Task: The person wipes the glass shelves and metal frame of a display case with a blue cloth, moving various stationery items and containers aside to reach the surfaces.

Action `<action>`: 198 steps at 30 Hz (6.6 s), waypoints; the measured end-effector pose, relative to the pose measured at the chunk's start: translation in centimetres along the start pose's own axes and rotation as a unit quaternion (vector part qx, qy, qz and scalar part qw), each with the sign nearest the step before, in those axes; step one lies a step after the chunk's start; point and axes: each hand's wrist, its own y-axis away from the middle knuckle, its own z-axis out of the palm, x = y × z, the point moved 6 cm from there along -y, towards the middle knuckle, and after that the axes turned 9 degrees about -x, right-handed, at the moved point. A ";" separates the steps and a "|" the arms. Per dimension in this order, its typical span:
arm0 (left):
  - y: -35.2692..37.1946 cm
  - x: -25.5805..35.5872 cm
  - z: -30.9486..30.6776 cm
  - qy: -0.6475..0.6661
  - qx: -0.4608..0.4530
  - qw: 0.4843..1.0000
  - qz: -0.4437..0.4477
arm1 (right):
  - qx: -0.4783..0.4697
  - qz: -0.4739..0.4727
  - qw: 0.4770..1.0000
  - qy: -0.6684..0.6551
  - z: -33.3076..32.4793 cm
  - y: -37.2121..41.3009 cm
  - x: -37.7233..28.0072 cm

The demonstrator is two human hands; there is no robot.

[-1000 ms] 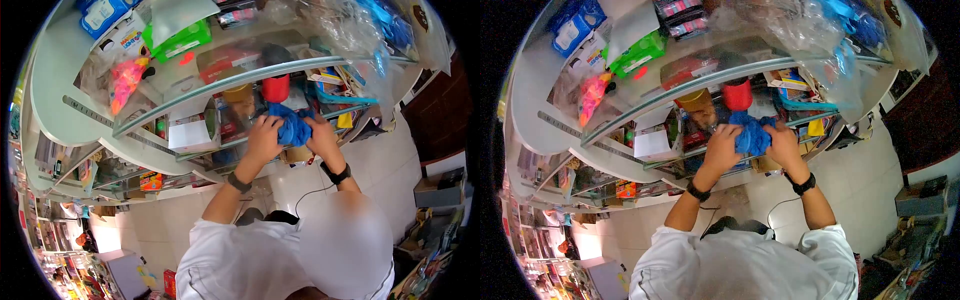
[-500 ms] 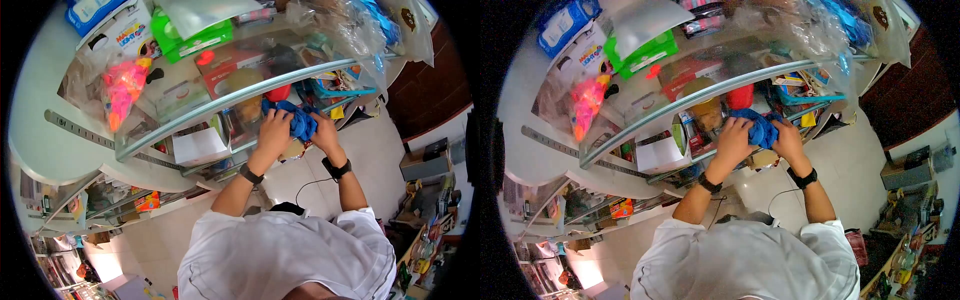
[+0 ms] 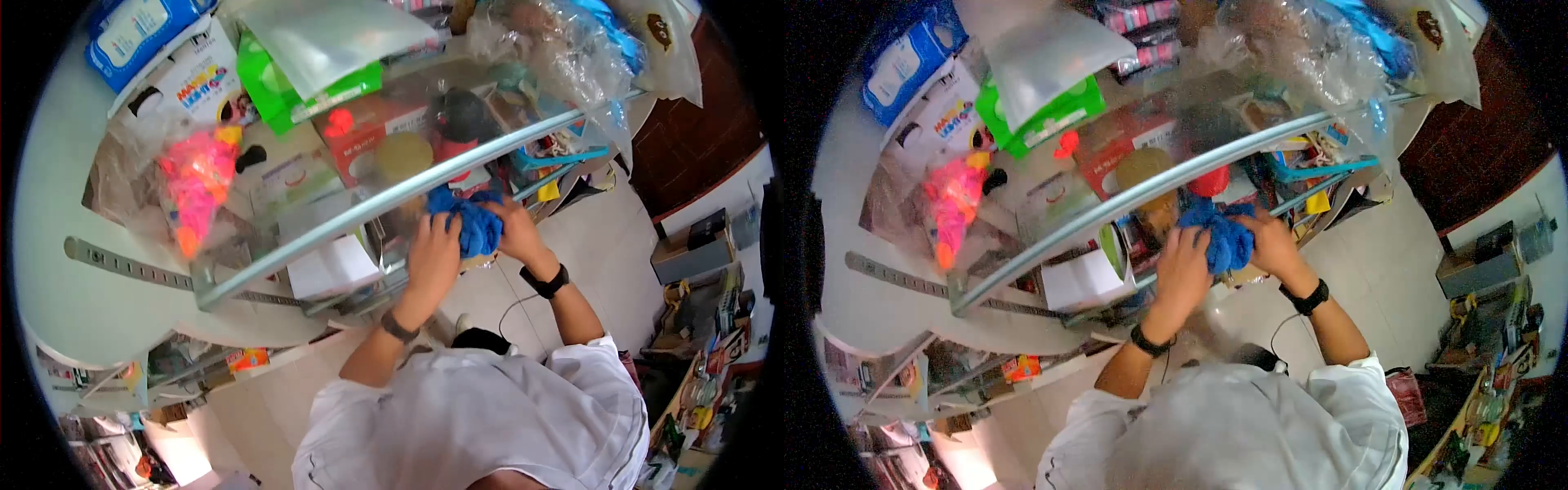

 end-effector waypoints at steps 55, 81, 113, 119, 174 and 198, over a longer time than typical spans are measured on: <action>3.8 29.3 -12.5 -0.007 0.113 0.974 0.195 | 0.009 -0.379 0.835 -0.399 -19.5 11.2 -1.8; 2.6 7.1 -23.5 -0.102 0.255 0.956 0.099 | 0.140 -0.259 0.956 0.004 -16.7 -5.6 -17.0; 16.3 14.9 -29.0 0.135 0.302 0.939 0.096 | 0.258 -0.223 0.916 -0.209 -15.4 5.8 -26.9; 16.1 13.2 -30.2 0.122 0.303 0.940 0.098 | 0.263 -0.047 0.907 -0.325 -14.4 5.9 -28.6; 4.6 7.5 -22.7 -0.182 0.243 0.948 0.097 | 0.179 -0.294 0.938 0.023 -15.0 -3.7 -17.9; 11.1 -3.5 -51.6 0.054 0.526 0.830 0.179 | 0.206 -0.326 0.803 -0.454 -16.7 -20.3 -47.1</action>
